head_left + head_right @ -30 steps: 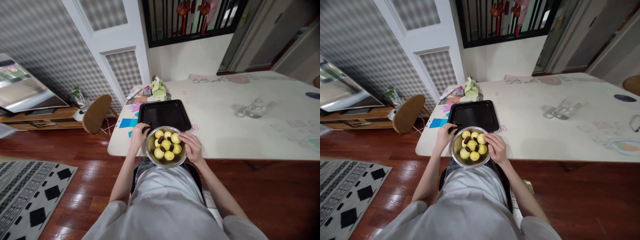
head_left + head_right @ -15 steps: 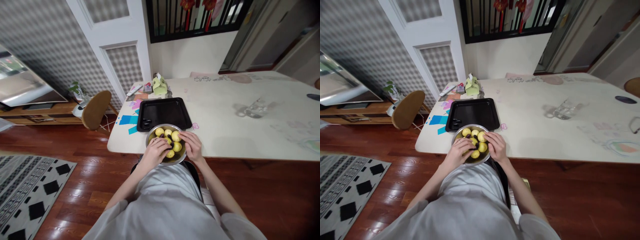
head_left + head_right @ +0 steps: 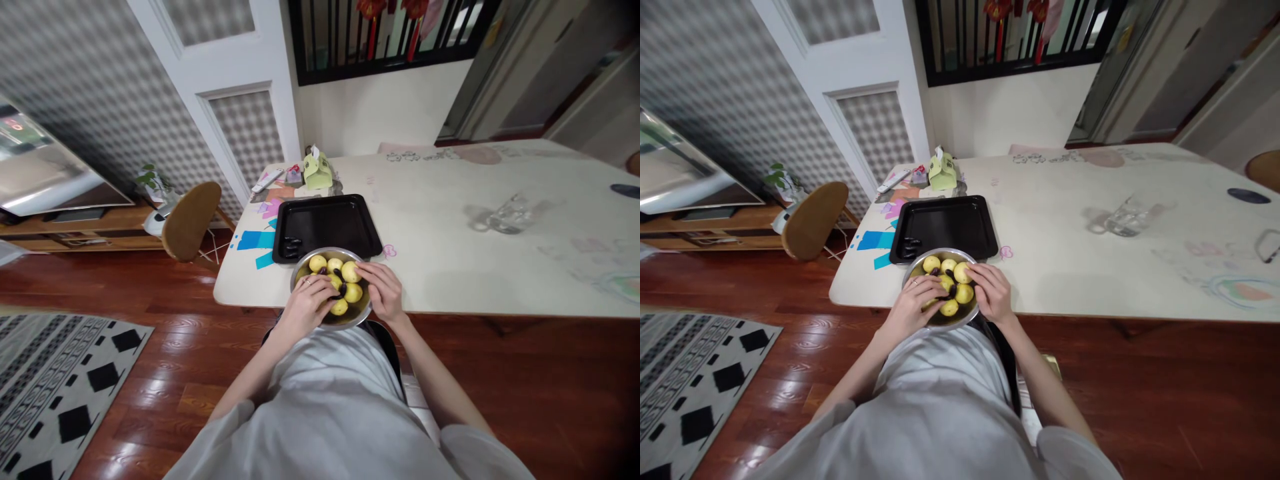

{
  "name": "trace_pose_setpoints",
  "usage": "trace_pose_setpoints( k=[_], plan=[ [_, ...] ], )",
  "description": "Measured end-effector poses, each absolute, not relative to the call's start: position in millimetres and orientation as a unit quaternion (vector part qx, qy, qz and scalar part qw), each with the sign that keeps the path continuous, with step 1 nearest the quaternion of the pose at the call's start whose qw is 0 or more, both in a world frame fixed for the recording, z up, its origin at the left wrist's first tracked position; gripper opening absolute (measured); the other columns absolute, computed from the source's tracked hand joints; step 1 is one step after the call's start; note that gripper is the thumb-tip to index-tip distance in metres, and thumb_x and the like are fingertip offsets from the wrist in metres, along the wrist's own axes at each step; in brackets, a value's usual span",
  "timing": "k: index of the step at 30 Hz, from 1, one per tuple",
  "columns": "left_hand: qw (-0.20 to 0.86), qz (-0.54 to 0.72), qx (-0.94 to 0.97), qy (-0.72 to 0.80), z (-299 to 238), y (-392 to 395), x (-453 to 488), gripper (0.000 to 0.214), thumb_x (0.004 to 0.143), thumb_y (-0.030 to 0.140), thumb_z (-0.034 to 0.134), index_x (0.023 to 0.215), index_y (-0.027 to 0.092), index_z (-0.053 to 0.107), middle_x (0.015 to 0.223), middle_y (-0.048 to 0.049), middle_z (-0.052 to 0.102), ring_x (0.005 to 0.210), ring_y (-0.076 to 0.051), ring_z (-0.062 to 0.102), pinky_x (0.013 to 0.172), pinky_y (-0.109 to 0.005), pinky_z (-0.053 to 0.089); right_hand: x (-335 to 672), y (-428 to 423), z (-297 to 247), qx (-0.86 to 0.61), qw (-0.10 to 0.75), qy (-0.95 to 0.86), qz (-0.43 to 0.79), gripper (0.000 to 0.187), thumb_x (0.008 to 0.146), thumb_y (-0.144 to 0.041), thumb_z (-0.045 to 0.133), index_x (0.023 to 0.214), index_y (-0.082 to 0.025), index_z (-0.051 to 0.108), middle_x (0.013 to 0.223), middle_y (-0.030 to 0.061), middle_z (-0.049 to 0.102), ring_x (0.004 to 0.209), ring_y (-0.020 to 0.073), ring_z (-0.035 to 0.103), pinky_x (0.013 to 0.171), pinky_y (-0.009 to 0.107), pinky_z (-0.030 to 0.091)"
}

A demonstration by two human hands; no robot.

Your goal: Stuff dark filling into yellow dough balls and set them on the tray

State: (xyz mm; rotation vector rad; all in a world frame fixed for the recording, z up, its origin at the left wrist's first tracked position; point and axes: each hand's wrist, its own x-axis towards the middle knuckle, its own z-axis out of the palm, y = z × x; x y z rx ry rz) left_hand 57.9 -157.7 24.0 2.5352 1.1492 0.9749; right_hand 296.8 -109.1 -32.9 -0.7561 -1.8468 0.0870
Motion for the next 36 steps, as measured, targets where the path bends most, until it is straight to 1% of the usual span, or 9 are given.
trace_pose_setpoints(
  k=[4,8,12,17,21,24,29,33,36],
  plan=[
    [0.087,0.392,0.825,0.399,29,-149,48,0.013,0.104,0.024,0.061,0.109,0.024,0.073,0.11,-0.0073,0.078,0.115,-0.024,0.07,0.105,-0.045,0.055,297,-109,-34,-0.309,0.549,-0.775,0.04,0.042,0.104,-0.027,0.042,0.133,-0.024,0.072,0.13,0.0111,0.076,0.117,0.029,0.071,0.099,0.052,0.058],
    [0.042,0.416,0.76,0.498,29,-123,24,0.021,0.106,0.023,0.052,0.108,0.023,0.073,0.113,-0.0092,0.076,0.113,-0.024,0.069,0.103,-0.043,0.056,297,-109,-35,-0.308,0.553,-0.773,0.039,0.042,0.105,-0.028,0.042,0.135,-0.025,0.072,0.129,0.0102,0.076,0.119,0.0295,0.071,0.101,0.053,0.058],
    [0.008,0.347,0.732,0.586,21,-84,-4,0.023,0.101,0.014,0.053,0.108,0.023,0.073,0.116,-0.0096,0.075,0.117,-0.027,0.067,0.107,-0.045,0.053,297,-109,-34,-0.301,0.552,-0.777,0.026,0.043,0.104,-0.027,0.043,0.137,-0.026,0.07,0.131,0.0101,0.076,0.12,0.0295,0.07,0.1,0.052,0.058],
    [0.023,0.237,0.759,0.605,17,-47,-23,0.02,0.095,0.011,0.061,0.103,0.021,0.076,0.117,-0.0113,0.077,0.114,-0.03,0.068,0.104,-0.046,0.052,297,-109,-32,-0.299,0.553,-0.777,0.023,0.043,0.104,-0.027,0.042,0.136,-0.025,0.071,0.13,0.0105,0.076,0.119,0.0291,0.071,0.099,0.052,0.059],
    [0.026,0.199,0.764,0.613,18,-33,-25,0.02,0.09,0.01,0.067,0.102,0.022,0.077,0.113,-0.011,0.079,0.111,-0.031,0.069,0.101,-0.044,0.052,297,-109,-32,-0.308,0.548,-0.777,0.027,0.043,0.105,-0.029,0.041,0.133,-0.025,0.073,0.129,0.0105,0.076,0.118,0.0288,0.071,0.099,0.052,0.059],
    [0.026,0.193,0.76,0.62,19,-29,-25,0.019,0.088,0.01,0.07,0.099,0.023,0.077,0.108,-0.01,0.08,0.108,-0.031,0.071,0.099,-0.043,0.053,296,-110,-32,-0.311,0.549,-0.775,0.031,0.043,0.104,-0.029,0.041,0.133,-0.025,0.073,0.129,0.0104,0.076,0.118,0.029,0.071,0.099,0.053,0.059],
    [0.022,0.212,0.75,0.626,20,-36,-21,0.016,0.09,0.011,0.069,0.1,0.022,0.076,0.109,-0.0109,0.079,0.106,-0.031,0.071,0.096,-0.043,0.054,297,-110,-32,-0.301,0.551,-0.778,0.024,0.043,0.104,-0.026,0.042,0.135,-0.025,0.071,0.13,0.0105,0.076,0.118,0.0289,0.071,0.099,0.052,0.059],
    [0.046,0.311,0.738,0.597,29,-62,-13,0.014,0.093,0.014,0.069,0.104,0.021,0.074,0.108,-0.009,0.079,0.104,-0.027,0.073,0.093,-0.04,0.057,297,-110,-32,-0.303,0.549,-0.778,0.022,0.042,0.104,-0.027,0.042,0.134,-0.025,0.072,0.129,0.0104,0.076,0.118,0.029,0.071,0.098,0.052,0.059],
    [0.064,0.384,0.733,0.557,40,-89,-1,0.013,0.096,0.02,0.068,0.107,0.021,0.074,0.108,-0.0077,0.079,0.103,-0.025,0.074,0.094,-0.037,0.058,297,-109,-33,-0.302,0.553,-0.776,0.027,0.043,0.105,-0.027,0.042,0.135,-0.025,0.072,0.13,0.0106,0.076,0.118,0.0295,0.071,0.098,0.052,0.059]
  ],
)
